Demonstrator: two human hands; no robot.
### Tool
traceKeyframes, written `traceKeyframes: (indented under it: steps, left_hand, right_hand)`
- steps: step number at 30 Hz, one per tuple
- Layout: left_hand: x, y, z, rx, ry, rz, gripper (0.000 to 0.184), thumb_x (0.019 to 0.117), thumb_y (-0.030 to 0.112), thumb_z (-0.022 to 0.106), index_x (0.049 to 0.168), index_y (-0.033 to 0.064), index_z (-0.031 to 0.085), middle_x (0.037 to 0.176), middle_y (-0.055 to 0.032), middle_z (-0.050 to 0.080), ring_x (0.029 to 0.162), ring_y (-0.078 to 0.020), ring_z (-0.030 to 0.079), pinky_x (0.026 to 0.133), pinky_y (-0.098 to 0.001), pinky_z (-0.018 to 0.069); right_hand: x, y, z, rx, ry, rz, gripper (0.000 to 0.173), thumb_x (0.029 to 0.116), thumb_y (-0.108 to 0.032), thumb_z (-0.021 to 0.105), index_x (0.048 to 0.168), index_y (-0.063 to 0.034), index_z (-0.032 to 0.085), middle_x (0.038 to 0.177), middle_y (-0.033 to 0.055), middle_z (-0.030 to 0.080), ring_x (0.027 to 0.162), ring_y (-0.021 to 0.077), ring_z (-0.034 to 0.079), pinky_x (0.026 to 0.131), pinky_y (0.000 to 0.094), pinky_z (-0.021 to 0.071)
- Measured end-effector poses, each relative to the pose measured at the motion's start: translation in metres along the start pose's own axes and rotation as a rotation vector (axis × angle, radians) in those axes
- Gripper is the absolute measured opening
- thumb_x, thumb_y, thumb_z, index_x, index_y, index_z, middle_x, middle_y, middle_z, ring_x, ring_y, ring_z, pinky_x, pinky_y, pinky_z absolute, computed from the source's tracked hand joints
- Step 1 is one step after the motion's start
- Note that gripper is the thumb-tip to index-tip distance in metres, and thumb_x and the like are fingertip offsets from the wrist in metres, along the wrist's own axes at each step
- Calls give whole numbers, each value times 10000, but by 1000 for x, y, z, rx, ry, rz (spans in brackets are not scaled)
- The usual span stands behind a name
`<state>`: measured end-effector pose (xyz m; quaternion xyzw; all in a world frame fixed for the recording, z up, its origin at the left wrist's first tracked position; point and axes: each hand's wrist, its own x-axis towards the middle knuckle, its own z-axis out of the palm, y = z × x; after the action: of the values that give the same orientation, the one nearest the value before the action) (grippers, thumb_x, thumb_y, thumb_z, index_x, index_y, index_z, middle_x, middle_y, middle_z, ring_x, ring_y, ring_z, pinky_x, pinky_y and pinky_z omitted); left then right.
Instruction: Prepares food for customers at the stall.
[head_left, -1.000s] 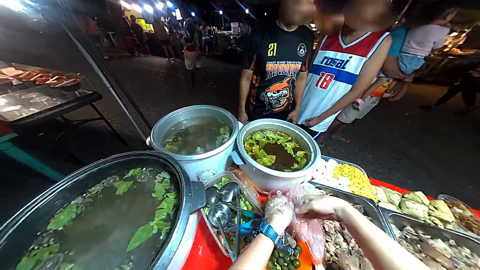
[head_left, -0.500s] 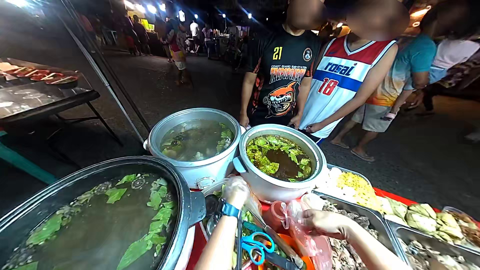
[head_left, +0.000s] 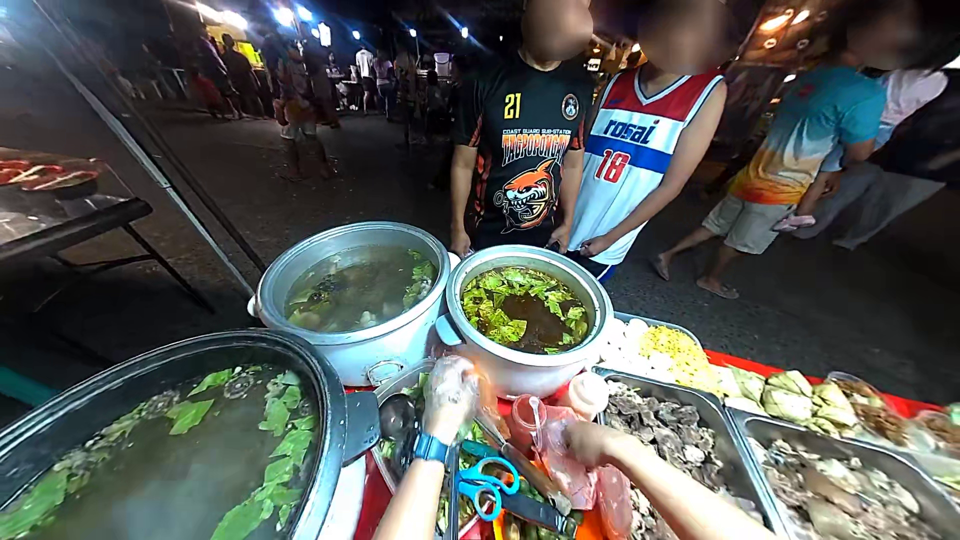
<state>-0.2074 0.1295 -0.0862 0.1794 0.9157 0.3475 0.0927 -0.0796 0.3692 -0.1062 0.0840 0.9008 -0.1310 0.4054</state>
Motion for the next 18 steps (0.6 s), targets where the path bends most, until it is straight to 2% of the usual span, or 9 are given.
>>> traceKeyframes:
  steps: [2,4,5,7,10,12,14,16,18]
  left_hand:
    - [-32,8,3,-143,-92,-62,295,951,219,653,1212,109,738,1378,-147,610,1321,-263,541,1138,-441,415]
    - [-52,13,7,-301,-117,-200,218,975,221,635,1107,98,757,1121,-95,703,1051,-203,645,944,-415,501]
    - [-57,15,9,-317,-106,-264,244,1007,254,599,1062,74,755,1039,-105,708,985,-221,644,900,-436,490]
    - [-57,14,9,-264,-89,-374,377,1053,354,526,1087,56,754,1106,-142,717,1091,-272,651,989,-489,476]
    - [-49,-1,22,-342,26,-417,364,984,388,665,990,39,765,997,-145,728,966,-267,681,913,-480,522]
    - [-45,-6,25,-375,48,-445,304,898,347,776,962,51,763,959,-123,728,905,-242,688,870,-459,544]
    - [-40,-7,27,-455,102,-455,250,839,218,813,951,26,700,959,-150,691,905,-269,661,841,-479,531]
    - [-40,-6,32,-717,161,-482,231,905,87,725,1087,-27,640,995,-191,666,893,-279,653,796,-459,550]
    - [-42,-2,35,-1002,181,-528,263,1044,123,559,1259,-26,591,994,-185,645,820,-248,639,725,-410,562]
  right_hand:
    - [-14,-15,0,31,208,134,320,1002,-177,574,1180,73,664,1295,311,621,1245,480,588,1001,672,470]
    - [-36,-28,-4,33,308,201,307,999,-149,567,1185,79,655,1320,291,615,1251,460,594,992,630,495]
    - [-51,-34,-8,33,304,210,308,995,-110,562,1213,93,639,1341,298,596,1255,470,586,995,627,496]
    - [-91,-54,-22,-21,305,285,324,965,-28,550,1251,109,615,1359,296,579,1251,468,585,972,612,514]
    - [-143,-88,-52,-102,427,360,291,999,-130,542,1204,46,649,1241,269,654,1160,445,645,878,604,530]
    - [-147,-104,-63,-31,564,194,305,1031,-212,543,1243,-50,690,1239,216,679,1156,414,652,920,607,522]
    - [-122,-124,-68,53,634,-98,325,1052,-184,480,1299,-117,679,1243,147,692,1150,338,668,965,540,532]
    - [-71,-144,-64,164,599,-399,303,1038,-115,486,1262,-58,681,1229,162,691,1176,309,651,1044,492,495]
    - [-18,-155,-54,222,530,-421,270,1004,-82,523,1219,-9,670,1204,206,686,1172,342,645,1041,512,482]
